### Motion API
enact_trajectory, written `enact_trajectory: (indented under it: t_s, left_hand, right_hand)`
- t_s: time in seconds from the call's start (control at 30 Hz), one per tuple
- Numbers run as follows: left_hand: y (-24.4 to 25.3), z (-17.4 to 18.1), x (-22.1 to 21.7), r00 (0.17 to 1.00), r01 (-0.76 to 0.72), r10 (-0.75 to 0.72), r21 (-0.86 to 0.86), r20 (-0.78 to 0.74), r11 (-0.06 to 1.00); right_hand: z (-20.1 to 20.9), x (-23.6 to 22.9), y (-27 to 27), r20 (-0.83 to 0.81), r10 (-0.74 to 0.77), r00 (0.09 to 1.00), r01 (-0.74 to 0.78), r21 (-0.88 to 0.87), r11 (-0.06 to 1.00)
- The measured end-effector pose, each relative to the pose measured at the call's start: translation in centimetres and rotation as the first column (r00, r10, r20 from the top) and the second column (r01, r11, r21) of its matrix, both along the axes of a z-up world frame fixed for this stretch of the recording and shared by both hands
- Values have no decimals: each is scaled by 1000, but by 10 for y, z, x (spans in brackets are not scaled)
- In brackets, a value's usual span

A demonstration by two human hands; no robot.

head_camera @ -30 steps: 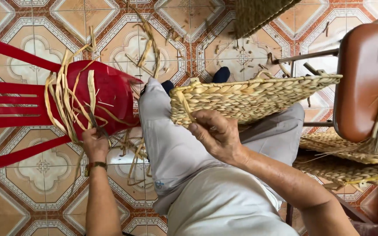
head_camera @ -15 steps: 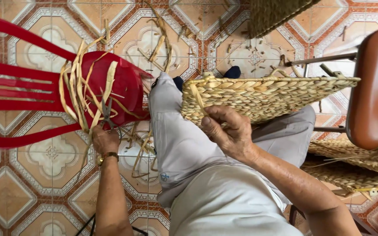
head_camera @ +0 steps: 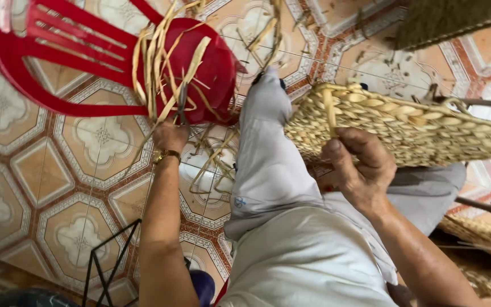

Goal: The recorder is weaving and trimming a mat or furniture panel from natural fibers.

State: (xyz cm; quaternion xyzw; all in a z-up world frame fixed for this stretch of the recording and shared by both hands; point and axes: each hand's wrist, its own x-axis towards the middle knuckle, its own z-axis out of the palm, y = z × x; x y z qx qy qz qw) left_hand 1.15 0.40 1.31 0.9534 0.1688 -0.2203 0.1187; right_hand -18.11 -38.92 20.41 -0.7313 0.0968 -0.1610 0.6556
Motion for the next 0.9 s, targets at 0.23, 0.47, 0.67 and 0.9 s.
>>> enact_trajectory:
  t_s: [0.23, 0.47, 0.67, 0.9]
  left_hand:
    - [11, -4, -17, 980, 13, 37, -248, 194, 969]
    - [23, 18, -23, 913, -273, 359, -943, -192, 190]
    - [0, 41, -34, 942, -190, 292, -980, -164, 63]
    - [-66, 104, -78, 966, -247, -207, -787, -154, -565]
  right_hand:
    - [-4, 0, -1, 48, 36, 998, -39, 58, 998]
    - [-7, 0, 1, 27, 33, 999, -35, 74, 997]
    - [-3, 0, 4, 92, 8, 996, -9, 8, 1000]
    - [22, 1, 11, -4, 24, 1000, -24, 50, 998]
